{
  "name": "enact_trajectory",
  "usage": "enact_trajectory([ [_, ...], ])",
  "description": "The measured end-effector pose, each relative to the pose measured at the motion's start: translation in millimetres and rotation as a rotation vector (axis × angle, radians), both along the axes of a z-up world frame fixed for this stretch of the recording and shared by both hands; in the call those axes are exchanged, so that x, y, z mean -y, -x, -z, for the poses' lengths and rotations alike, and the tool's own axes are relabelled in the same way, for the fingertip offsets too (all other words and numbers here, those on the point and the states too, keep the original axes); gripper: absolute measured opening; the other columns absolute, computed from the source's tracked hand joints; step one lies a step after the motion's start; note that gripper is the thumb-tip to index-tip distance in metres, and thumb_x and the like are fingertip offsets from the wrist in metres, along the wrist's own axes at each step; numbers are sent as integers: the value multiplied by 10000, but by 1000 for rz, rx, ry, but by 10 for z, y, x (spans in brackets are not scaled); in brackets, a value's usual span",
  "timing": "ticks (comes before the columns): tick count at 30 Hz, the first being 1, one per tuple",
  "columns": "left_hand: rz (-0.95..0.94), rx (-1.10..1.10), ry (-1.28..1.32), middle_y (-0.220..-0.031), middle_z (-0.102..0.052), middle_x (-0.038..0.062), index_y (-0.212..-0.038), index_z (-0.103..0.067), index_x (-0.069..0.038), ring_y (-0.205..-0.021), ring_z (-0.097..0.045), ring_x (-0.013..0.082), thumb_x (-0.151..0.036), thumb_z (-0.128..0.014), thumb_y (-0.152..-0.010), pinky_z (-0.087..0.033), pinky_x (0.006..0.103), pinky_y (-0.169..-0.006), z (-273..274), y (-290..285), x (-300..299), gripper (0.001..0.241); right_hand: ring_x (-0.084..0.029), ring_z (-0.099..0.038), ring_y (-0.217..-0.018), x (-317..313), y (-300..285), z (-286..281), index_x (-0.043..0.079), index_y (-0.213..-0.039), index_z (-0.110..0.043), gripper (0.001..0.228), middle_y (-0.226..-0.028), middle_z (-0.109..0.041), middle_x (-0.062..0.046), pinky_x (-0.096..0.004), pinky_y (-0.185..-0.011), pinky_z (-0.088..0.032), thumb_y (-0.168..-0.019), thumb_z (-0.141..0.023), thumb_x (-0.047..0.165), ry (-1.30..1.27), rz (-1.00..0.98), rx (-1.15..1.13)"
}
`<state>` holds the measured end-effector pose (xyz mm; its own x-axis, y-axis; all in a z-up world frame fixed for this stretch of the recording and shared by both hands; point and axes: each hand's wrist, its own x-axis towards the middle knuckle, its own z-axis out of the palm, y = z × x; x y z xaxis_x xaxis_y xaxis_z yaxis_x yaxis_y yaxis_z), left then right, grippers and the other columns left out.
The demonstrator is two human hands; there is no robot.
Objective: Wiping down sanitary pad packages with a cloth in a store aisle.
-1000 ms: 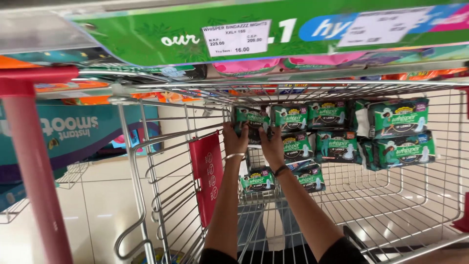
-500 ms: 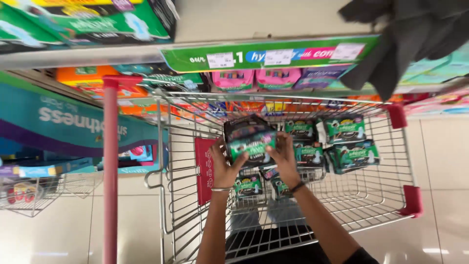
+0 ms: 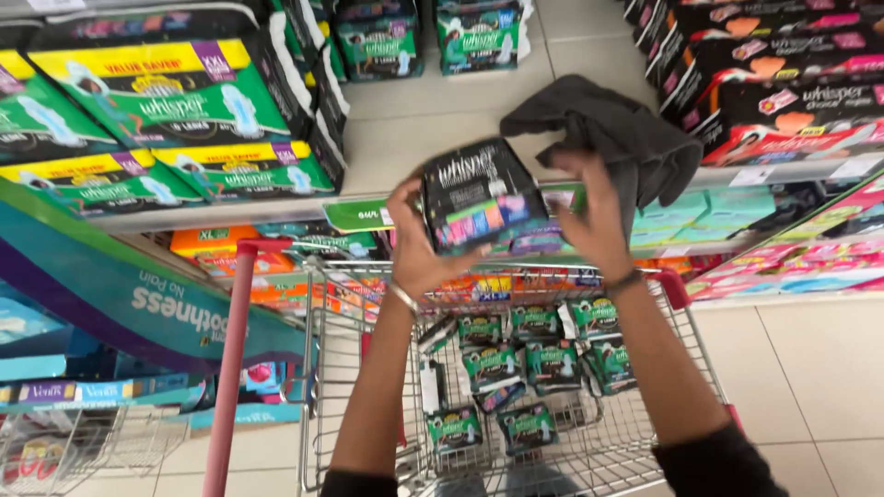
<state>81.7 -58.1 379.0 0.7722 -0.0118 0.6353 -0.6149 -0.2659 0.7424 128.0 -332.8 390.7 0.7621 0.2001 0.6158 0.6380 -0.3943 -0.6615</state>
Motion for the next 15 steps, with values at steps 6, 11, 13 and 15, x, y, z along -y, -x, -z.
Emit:
enact_trajectory([
  [6,-22,12,-1,-1356,-440,219,-1420,-208,-2,-1289,-554,295,-244,-995,-649,-485,410,-1133,-18,-990,-71,1128,-454,-484,-1255,207,-1177,-228,185,-1376,-558,822,-1378,-570,-189,-626,-1079,-321,-704,-760,613,793,638,495],
  [11,38,-212,89,-1340,-525,219,-1408,-193,-20,-1234,-628,271,-219,-959,-659,-547,373,-1070,-88,-1094,-95,1090,-428,-546,-1253,255,-1179,-313,248,-1490,-561,593,-1377,-571,-157,-561,-1032,-425,-929,-702,376,667,486,-140],
  [13,17,-195,30,-1345,-526,217,-1424,-188,-28,-1250,-619,272,-197,-969,-670,-533,377,-1087,-71,-1118,-114,1099,-373,-596,-1275,212,-1022,-421,254,-1453,-624,459,-1391,-613,-104,-488,-1057,-482,-995,-653,285,414,453,-185],
  [15,112,-119,69,-1388,-469,232,-1468,-123,-2,-1292,-563,274,-207,-950,-678,-512,384,-1114,-87,-1134,-135,1162,-328,-630,-1250,107,-834,-556,216,-1372,-610,407,-1404,-557,-89,-411,-1113,-511,-977,-646,128,151,84,203],
])
